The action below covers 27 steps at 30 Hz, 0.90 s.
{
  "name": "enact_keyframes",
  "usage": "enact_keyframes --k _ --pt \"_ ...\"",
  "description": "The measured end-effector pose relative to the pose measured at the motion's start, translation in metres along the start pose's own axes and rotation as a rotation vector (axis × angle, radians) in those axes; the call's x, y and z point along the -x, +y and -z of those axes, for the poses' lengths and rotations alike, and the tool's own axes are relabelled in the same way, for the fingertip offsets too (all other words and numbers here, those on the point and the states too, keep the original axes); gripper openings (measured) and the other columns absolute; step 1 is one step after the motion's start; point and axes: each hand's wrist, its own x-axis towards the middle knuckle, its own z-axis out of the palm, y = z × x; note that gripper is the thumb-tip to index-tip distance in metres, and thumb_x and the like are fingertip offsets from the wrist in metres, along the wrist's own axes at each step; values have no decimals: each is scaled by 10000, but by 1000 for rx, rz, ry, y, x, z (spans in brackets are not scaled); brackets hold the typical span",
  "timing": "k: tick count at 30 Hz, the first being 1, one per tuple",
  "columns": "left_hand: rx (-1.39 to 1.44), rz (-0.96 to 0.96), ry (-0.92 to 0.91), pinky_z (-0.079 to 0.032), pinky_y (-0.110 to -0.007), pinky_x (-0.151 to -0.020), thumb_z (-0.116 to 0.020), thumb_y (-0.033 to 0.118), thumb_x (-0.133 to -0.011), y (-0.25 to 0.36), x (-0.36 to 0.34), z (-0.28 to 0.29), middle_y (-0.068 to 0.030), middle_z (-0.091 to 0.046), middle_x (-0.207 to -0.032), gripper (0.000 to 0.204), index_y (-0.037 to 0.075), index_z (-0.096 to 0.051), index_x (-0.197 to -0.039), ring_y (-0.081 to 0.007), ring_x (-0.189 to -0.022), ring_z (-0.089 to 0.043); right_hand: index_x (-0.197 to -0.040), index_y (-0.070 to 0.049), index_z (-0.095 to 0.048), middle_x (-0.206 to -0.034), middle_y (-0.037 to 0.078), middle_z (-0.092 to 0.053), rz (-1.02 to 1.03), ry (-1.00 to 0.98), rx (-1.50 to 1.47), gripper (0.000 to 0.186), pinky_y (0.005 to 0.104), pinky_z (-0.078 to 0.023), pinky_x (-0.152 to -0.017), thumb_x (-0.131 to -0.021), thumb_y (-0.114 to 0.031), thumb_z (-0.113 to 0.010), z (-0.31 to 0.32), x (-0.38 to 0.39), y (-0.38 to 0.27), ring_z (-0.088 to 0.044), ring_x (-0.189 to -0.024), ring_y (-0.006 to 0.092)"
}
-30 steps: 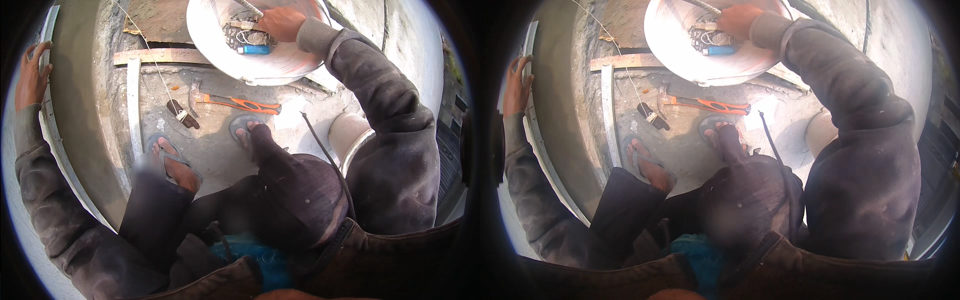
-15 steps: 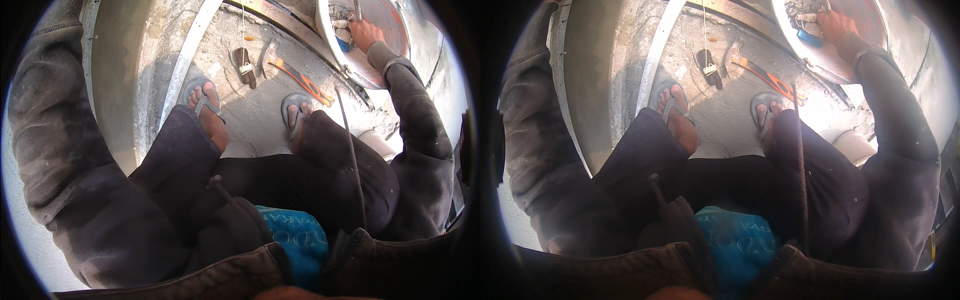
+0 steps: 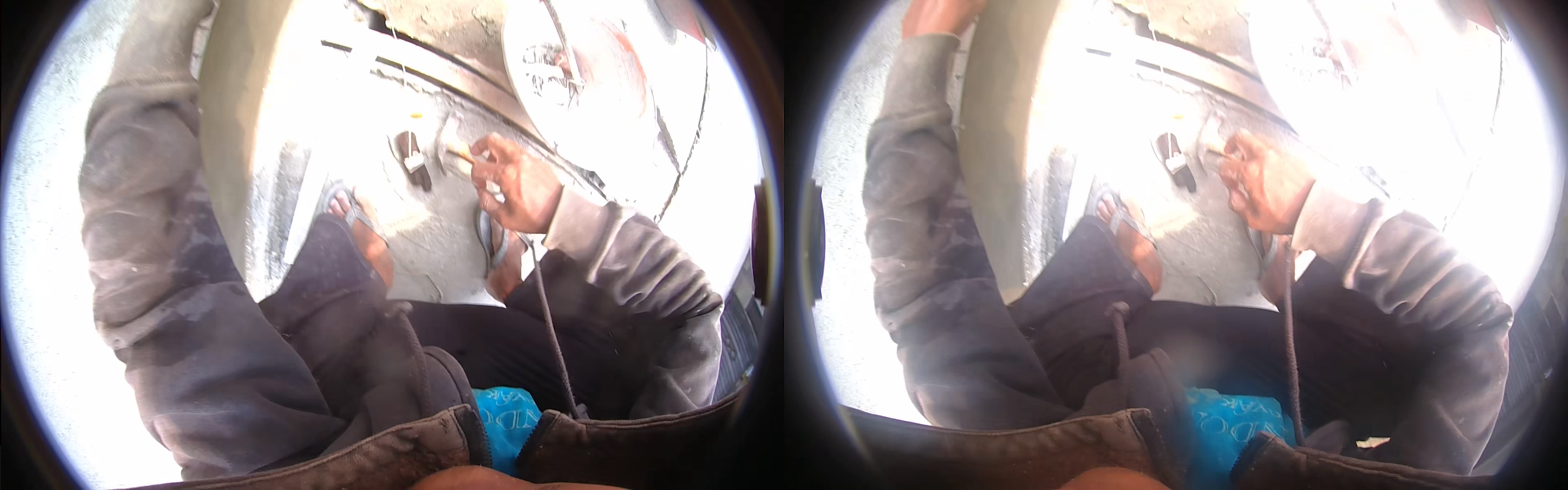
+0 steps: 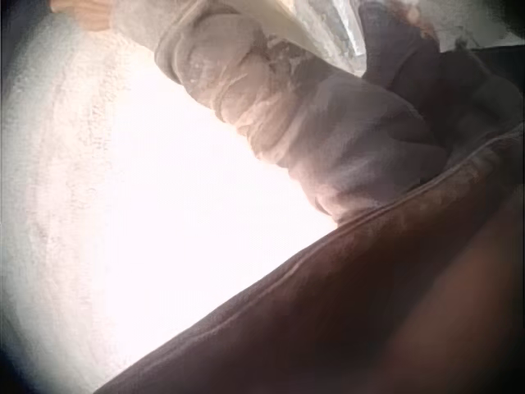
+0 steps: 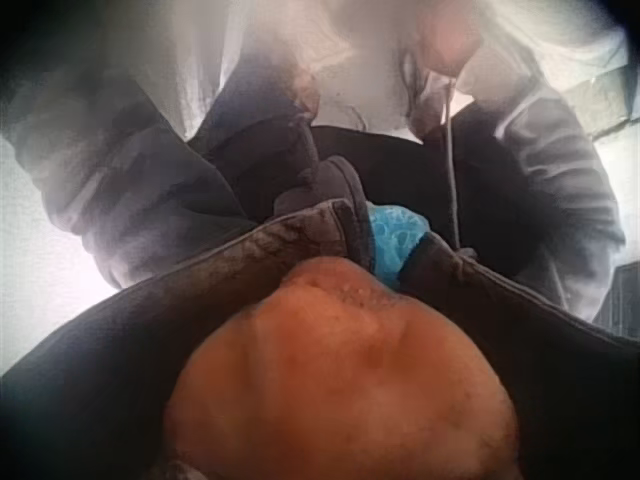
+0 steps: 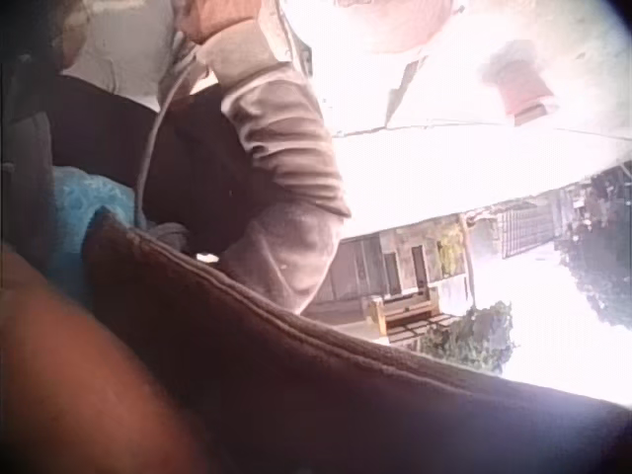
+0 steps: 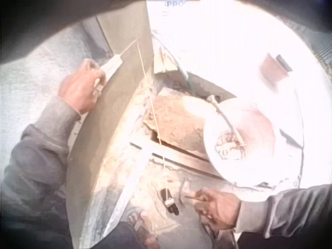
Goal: The person positions a metal trim strip along a curved concrete edge, aligns it with a string line, and hammers nails to secure it. They then pick up a bucket and apply a substance to the wall with a brush.
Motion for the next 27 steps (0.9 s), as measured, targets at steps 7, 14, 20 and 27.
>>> enact_keyframes --k 7,14,20,27 --pt "73 174 178 -486 -451 -935 -766 141 -779 21 1 18 -106 -405 -1398 469 208 -551 -1190 -345 -1207 -526 -1042 -140 -703 -1106 154 -525 -128 5 342 256 429 -496 -877 -802 -179 -625 -82 -13 77 -556 -1074 314" --pt "-63 44 285 -301 -529 -1097 -757 67 -741 32 8 17 -66 -400 -1415 413 262 -631 -1082 -318 -1326 -383 -1007 -153 -659 -997 142 -530 10 160 -80 228 421 -486 -822 -780 -155 -681 -79 -5 74 -576 -922 334" --pt "-224 91 239 -253 -447 -1011 -713 87 -769 44 14 10 32 -440 -1330 285 319 -705 -935 -255 -1255 -382 -893 -90 -623 -880 97 -607 -91 279 -832 101 367 -468 -791 -860 -178 -660 -27 -43 -18 -592 -886 231" --pt "-208 106 281 -281 -398 -922 -690 137 -772 45 16 13 71 -491 -1193 193 303 -727 -864 -199 -1119 -435 -935 -60 -571 -829 10 -534 -20 827 -1761 93 243 -415 -454 -880 -111 -625 72 -191 -96 -461 -558 74"
